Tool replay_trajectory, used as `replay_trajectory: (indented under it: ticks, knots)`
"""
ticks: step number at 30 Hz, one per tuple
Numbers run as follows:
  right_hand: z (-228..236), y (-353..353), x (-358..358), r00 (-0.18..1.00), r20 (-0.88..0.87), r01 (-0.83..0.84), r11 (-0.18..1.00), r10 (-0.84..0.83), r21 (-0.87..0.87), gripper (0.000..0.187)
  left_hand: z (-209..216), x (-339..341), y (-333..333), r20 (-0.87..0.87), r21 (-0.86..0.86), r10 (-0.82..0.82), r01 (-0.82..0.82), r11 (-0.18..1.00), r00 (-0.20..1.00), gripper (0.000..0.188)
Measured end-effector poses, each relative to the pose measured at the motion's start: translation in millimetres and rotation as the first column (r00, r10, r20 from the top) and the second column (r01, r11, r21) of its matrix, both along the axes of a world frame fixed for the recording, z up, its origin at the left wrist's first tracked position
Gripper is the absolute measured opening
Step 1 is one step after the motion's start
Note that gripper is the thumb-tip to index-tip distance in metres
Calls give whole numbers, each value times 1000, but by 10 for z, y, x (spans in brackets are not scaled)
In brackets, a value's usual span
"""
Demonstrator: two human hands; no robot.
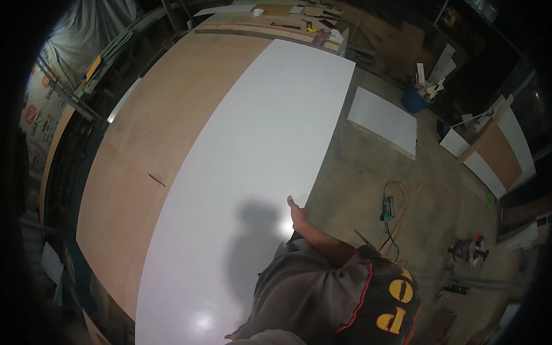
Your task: The person moves white boards on a workbench, uses a hammer to attach a wooden component to a structure, and measures a large board using a tape measure.
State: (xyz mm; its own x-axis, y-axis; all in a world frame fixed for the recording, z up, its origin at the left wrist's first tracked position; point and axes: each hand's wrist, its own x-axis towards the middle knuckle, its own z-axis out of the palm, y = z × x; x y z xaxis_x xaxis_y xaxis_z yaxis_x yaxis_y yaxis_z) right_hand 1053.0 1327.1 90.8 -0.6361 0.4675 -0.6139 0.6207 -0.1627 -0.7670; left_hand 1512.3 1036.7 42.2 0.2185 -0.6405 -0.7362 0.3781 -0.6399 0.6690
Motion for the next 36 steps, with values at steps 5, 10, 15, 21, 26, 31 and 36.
replay_trajectory:
  ticks: [5,10,15,21,26,31,36]
  knots:
    - [-104,66,-46,999,-25,43,997,-42,70,103,-25,-67,-2,2,16,-3,3,1000,1000,103]
    - [-69,-19,-64,998,-60,41,995,-36,89,100,-10,48,23,15,4,42,-42,999,999,104]
    - [-72,-91,-63,998,-53,34,997,-31,70,100,-18,189,30,25,-6,87,-87,996,996,106]
    - [-84,-156,-122,999,-23,23,997,-22,71,101,-66,169,3,9,6,110,-110,994,994,107]
    - [12,-339,-167,1000,13,-15,999,15,44,105,-96,274,-91,-19,-6,150,-150,989,988,109]
    - [-235,-246,-233,985,174,-23,998,14,51,101,-216,402,-147,-44,-1,161,-162,987,986,110]
    - [-705,-219,-330,1000,-14,-23,999,23,25,99,-314,418,-222,-146,33,165,-162,986,975,108]
